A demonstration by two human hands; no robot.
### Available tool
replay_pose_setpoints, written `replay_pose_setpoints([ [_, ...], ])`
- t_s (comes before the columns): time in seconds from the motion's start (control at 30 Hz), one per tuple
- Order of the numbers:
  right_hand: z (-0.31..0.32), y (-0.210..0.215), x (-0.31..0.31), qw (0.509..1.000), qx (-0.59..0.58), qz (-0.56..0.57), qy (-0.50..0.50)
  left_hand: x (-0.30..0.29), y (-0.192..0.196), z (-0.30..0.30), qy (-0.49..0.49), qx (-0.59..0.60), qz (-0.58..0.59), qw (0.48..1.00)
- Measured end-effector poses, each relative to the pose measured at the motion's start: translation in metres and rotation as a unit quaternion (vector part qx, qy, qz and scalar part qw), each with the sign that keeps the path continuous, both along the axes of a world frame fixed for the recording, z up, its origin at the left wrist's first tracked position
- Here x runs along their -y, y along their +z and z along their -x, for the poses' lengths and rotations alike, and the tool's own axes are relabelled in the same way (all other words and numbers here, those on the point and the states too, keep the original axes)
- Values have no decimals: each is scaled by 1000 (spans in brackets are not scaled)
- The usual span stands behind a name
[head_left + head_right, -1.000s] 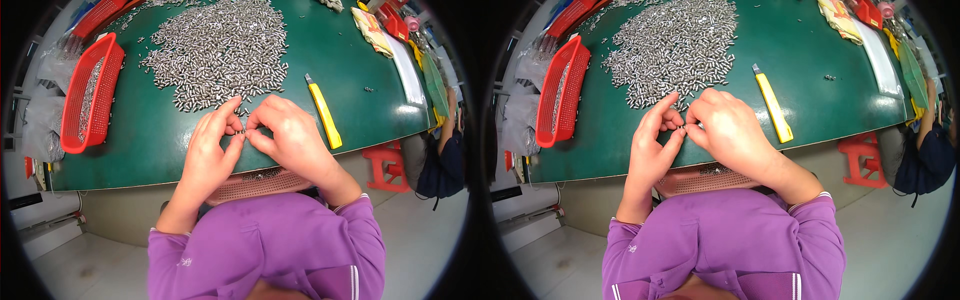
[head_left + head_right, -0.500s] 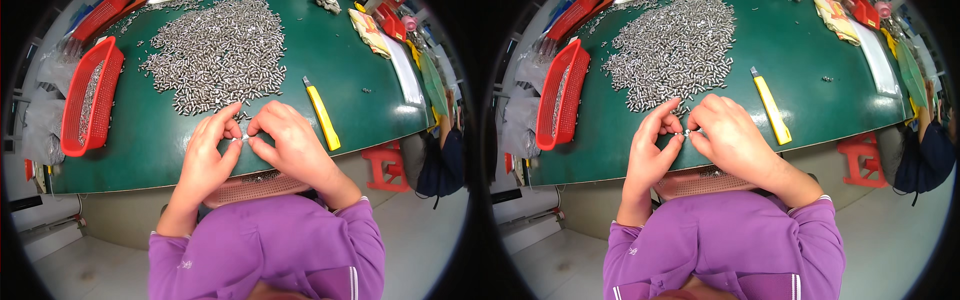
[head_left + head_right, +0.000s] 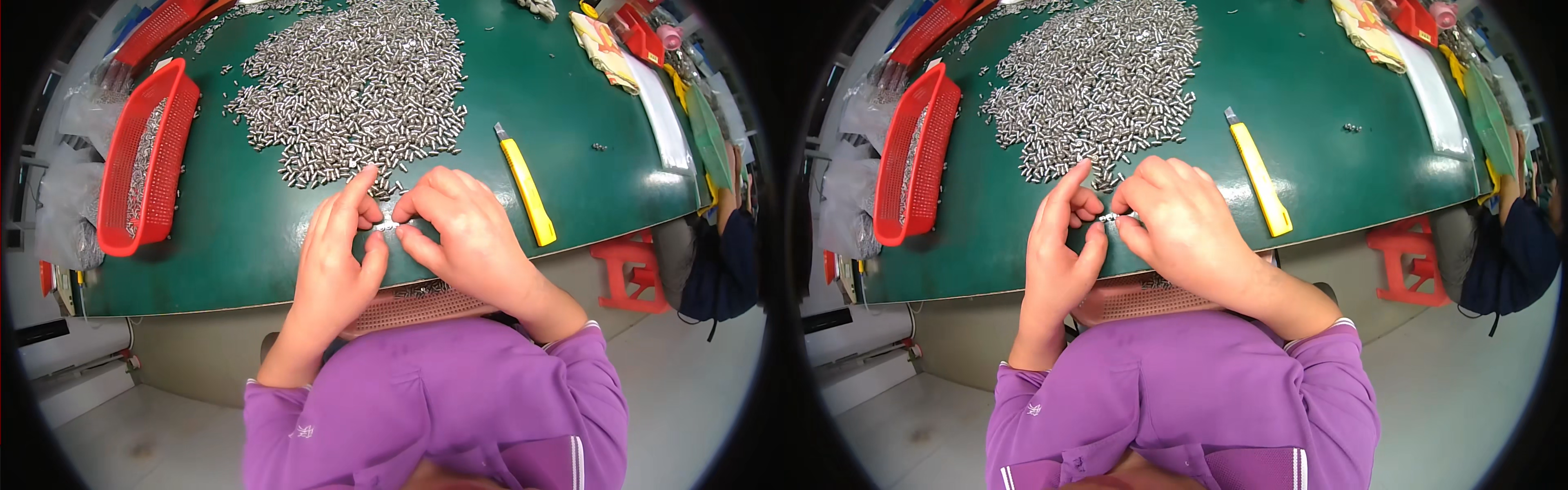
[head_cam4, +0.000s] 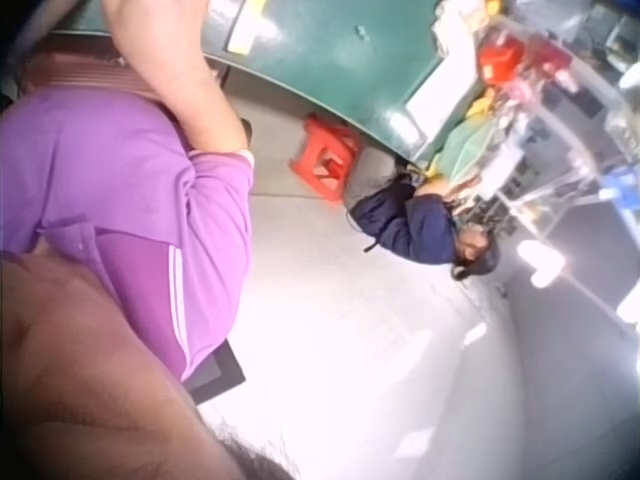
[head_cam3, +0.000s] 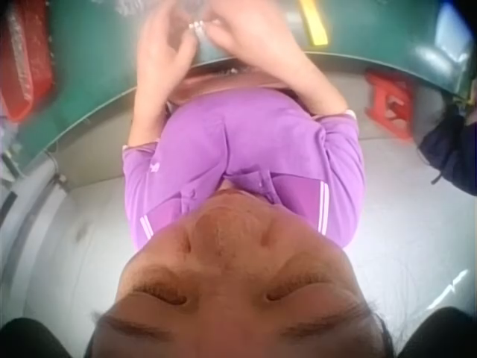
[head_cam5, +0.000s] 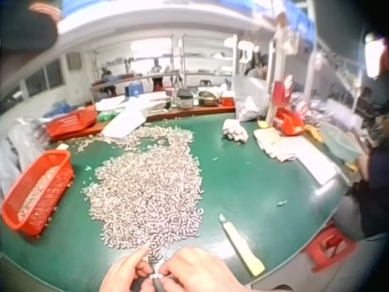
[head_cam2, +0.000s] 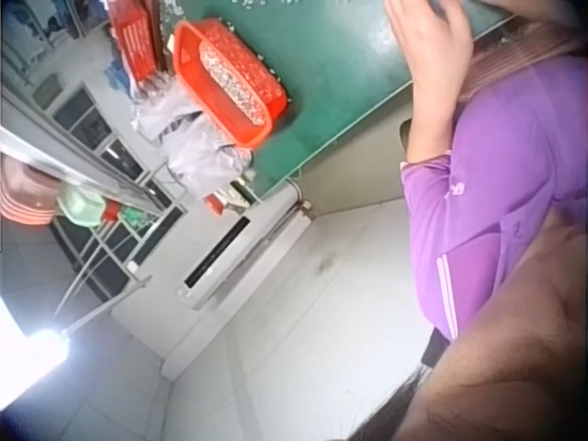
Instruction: Sorting and inspecting small metal hardware pins on a workbench in a manufacturing setting.
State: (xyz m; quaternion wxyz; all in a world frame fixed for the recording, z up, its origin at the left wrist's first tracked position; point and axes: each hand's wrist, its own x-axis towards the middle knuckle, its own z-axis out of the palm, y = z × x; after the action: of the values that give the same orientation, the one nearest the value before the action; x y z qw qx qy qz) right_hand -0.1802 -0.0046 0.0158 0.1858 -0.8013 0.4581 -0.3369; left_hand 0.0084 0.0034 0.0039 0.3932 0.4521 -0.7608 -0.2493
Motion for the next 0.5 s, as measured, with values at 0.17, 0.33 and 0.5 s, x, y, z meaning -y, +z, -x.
replay_pose_setpoints([
  [0.17, 1, 6, 2, 1000, 4, -5, 15, 3, -5, -2, 35, -55, -35, 997],
  [0.33, -9, 3, 5, 998, 12, 3, 63, 5, -5, -1, 69, -122, -41, 989],
  [0.5, 1, 11, -6, 995, -54, -29, 73, 5, -8, -5, 36, -128, -59, 989],
])
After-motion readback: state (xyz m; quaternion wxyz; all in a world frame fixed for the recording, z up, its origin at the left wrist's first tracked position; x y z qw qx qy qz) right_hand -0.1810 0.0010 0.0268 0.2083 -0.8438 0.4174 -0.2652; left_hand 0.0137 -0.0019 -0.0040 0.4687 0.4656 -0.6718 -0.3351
